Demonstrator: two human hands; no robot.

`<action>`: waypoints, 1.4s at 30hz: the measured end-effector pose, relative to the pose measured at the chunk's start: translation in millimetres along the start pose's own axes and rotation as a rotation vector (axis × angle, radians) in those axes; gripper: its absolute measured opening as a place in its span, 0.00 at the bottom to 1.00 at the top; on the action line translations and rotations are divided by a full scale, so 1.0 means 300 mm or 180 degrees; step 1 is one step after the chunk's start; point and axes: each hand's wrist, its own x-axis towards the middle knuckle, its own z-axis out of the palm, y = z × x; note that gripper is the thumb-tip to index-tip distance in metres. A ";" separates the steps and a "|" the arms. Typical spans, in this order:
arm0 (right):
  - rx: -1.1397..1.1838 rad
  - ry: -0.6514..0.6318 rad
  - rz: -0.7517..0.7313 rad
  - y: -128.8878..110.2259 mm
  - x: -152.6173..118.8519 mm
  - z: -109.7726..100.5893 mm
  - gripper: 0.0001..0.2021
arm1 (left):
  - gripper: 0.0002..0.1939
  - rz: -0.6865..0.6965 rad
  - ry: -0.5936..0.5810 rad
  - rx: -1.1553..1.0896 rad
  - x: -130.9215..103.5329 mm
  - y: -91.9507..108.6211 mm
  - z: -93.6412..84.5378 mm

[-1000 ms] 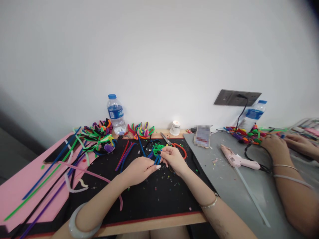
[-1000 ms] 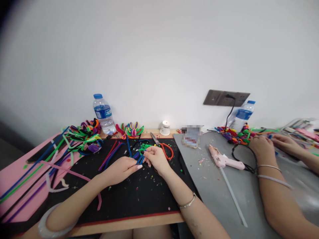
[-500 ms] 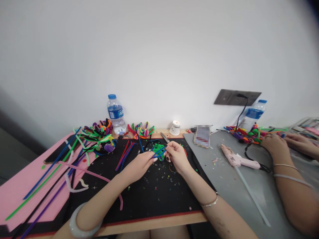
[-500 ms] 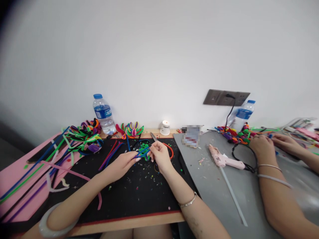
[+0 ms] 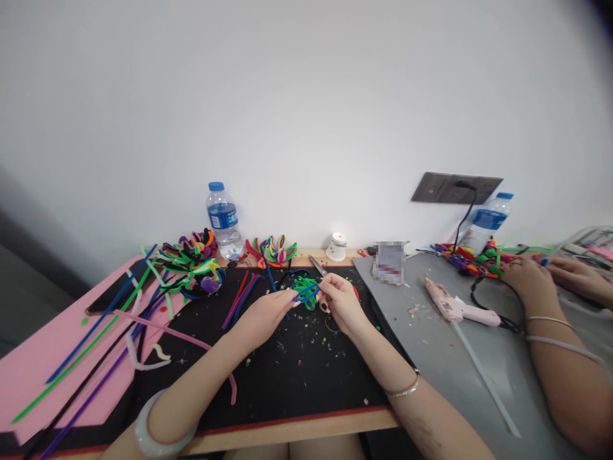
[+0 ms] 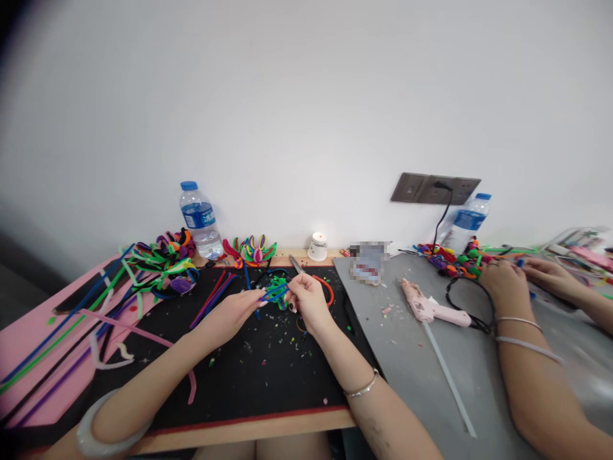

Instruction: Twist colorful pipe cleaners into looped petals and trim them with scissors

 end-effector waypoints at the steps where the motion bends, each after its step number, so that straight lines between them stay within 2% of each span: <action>1: 0.0033 -0.0011 0.0018 0.000 0.000 0.000 0.09 | 0.15 0.0041 -0.0003 0.0021 0.000 -0.002 0.001; 6: 0.0172 -0.0089 0.0176 -0.001 0.002 -0.003 0.10 | 0.15 0.0130 0.0016 -0.0022 0.000 -0.009 -0.004; 10: 0.0354 -0.0153 0.0366 -0.004 0.004 -0.011 0.09 | 0.15 0.0116 0.0122 -0.0324 0.000 -0.004 -0.018; 14: 0.0400 -0.0435 0.0673 -0.009 0.005 -0.019 0.08 | 0.16 -0.0121 0.0297 -0.0826 0.003 0.008 -0.027; 18: 0.0242 -0.0573 0.0719 -0.008 0.004 -0.017 0.09 | 0.18 -0.0445 0.0396 -0.1454 0.004 0.012 -0.024; 23: -0.0467 -0.0462 0.0126 0.004 0.001 0.000 0.11 | 0.18 -0.0966 0.0492 -0.2372 0.006 -0.008 0.002; 28: -0.1227 -0.0349 -0.0534 0.004 -0.019 0.017 0.11 | 0.18 -0.1192 0.0555 -0.2915 0.014 -0.027 0.016; 38: -0.2525 -0.0293 -0.1440 -0.022 -0.063 0.036 0.11 | 0.18 -0.1491 0.0670 -0.2759 0.018 -0.025 0.010; 42: -0.2738 -0.0365 -0.1626 -0.034 -0.077 0.048 0.11 | 0.18 -0.1496 0.0648 -0.2702 0.019 -0.023 0.009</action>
